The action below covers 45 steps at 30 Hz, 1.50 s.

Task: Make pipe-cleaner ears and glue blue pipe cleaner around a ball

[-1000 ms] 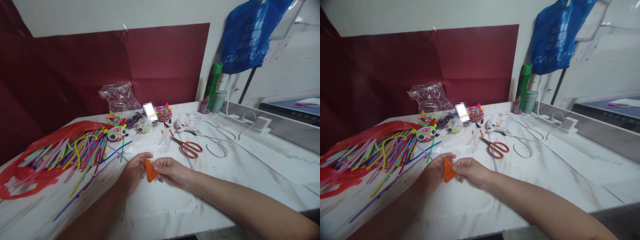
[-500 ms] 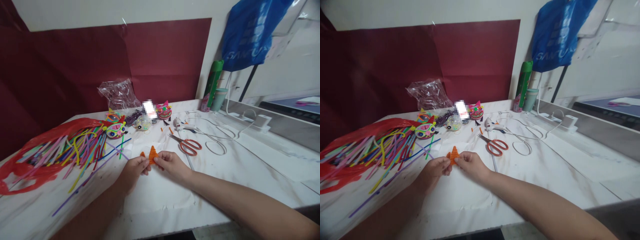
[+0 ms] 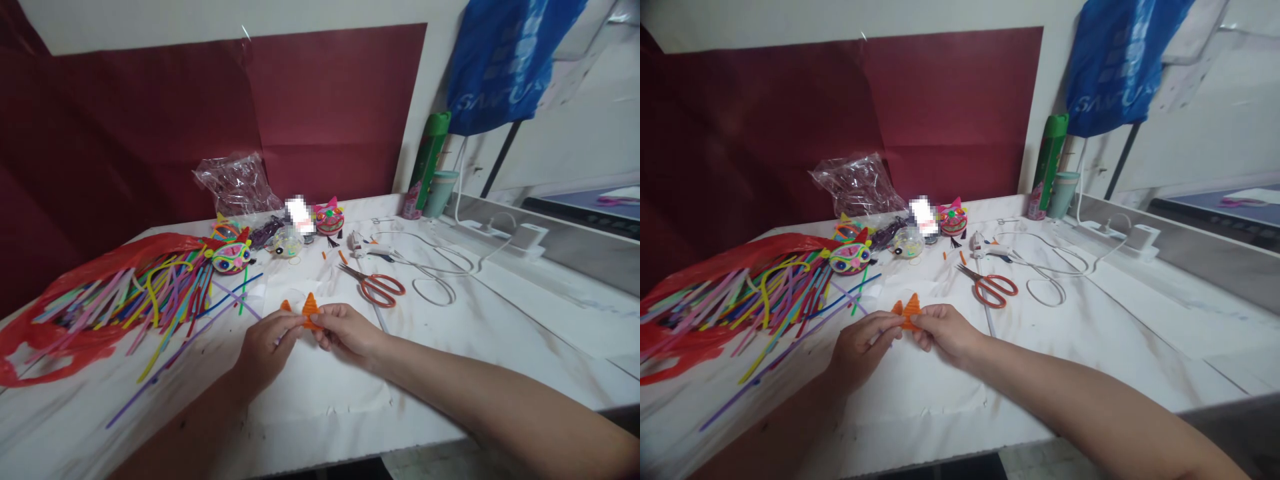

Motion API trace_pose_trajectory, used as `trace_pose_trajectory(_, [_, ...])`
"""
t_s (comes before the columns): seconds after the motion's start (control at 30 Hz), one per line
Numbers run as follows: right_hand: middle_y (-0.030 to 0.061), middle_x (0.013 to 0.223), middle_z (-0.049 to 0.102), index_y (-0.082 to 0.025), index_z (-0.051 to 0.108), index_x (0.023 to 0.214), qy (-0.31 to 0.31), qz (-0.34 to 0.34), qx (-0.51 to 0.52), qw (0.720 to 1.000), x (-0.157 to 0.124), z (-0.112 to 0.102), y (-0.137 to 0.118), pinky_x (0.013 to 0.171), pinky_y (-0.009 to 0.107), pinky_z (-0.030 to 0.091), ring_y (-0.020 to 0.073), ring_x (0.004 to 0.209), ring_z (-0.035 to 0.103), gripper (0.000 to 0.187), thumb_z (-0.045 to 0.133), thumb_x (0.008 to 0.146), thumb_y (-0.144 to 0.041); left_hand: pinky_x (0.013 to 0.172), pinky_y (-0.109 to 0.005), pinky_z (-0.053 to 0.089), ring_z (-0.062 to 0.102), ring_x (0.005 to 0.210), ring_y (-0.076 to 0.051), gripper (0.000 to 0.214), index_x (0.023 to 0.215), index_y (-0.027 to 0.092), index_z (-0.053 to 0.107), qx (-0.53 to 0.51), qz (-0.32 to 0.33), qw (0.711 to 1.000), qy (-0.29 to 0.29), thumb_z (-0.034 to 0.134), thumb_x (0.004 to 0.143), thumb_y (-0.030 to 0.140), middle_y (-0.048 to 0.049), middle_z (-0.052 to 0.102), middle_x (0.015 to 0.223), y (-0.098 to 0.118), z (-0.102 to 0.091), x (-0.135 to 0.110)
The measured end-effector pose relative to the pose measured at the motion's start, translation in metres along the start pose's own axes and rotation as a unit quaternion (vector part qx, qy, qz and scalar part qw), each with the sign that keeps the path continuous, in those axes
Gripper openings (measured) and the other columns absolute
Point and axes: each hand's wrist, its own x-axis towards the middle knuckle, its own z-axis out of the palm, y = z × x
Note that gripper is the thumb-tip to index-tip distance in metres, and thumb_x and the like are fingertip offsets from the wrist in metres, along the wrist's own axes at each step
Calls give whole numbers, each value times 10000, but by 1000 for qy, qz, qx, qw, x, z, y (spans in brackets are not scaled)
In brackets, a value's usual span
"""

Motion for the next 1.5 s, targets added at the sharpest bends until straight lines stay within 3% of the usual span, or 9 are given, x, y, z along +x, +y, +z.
trace_pose_trajectory(0.27, [-27,482,587,-128,603,585,-26,13,12,1000,-3,2,-1,437,195,318,50,405,472,313,794,630,-371,712,-297,509,674,714,-204,138,739,232,749,29,39,999,8,626,744,169,-44,719,665,2,-1,-2])
trace_pose_trajectory(0.37, [-25,492,594,-128,608,590,-29,5,7,1000,-2,1,-2,434,195,316,50,408,474,335,803,616,-399,710,-303,516,671,704,-195,115,809,220,733,16,3,1000,-4,639,742,219,-40,734,726,-2,-4,-1])
trace_pose_trajectory(0.5, [-30,494,592,-134,605,590,-11,-25,-24,999,0,-1,-2,440,201,316,51,413,466,390,807,589,-467,657,-299,518,659,697,-179,281,1010,175,644,-78,-79,994,16,590,786,336,-58,728,851,-7,-6,2])
trace_pose_trajectory(0.63, [-37,476,569,-143,593,564,-7,-53,-69,996,1,-2,-1,456,214,312,54,421,443,428,786,599,-523,540,-256,450,566,532,-138,207,729,160,641,-104,-178,978,-31,593,757,359,-1,628,561,-10,-3,6])
trace_pose_trajectory(0.73, [-14,511,599,-150,603,596,14,-66,-55,996,3,-4,-1,494,234,348,79,455,482,473,696,663,-609,545,-253,434,526,491,-118,256,590,165,594,-131,-223,965,-50,603,743,370,25,562,492,-12,1,6])
trace_pose_trajectory(0.93, [-1,546,614,-143,625,679,49,-58,-40,996,6,-8,-3,512,250,366,96,464,498,486,668,650,-626,562,-253,425,531,513,-118,237,602,170,588,-165,-233,958,10,597,742,362,36,546,509,-15,3,5])
trace_pose_trajectory(1.13, [-48,507,541,-165,545,580,40,-78,-140,986,1,-5,-2,512,221,319,66,478,423,366,722,656,-476,531,-250,365,466,498,-121,299,557,179,550,-108,-229,966,-59,572,729,422,29,509,489,-8,3,7])
trace_pose_trajectory(1.23, [-61,497,500,-172,521,577,42,-71,-185,979,0,-5,0,468,218,269,59,457,369,338,690,689,-443,542,-250,340,441,524,-123,329,564,185,524,-91,-225,968,-56,535,757,452,24,510,519,-8,3,7])
trace_pose_trajectory(1.5, [-62,537,456,-165,566,690,-5,-58,-244,968,1,-11,12,444,219,230,67,472,330,302,653,713,-454,527,-232,312,378,510,-96,269,618,172,546,-198,-268,940,-77,608,722,412,52,453,526,-18,5,4])
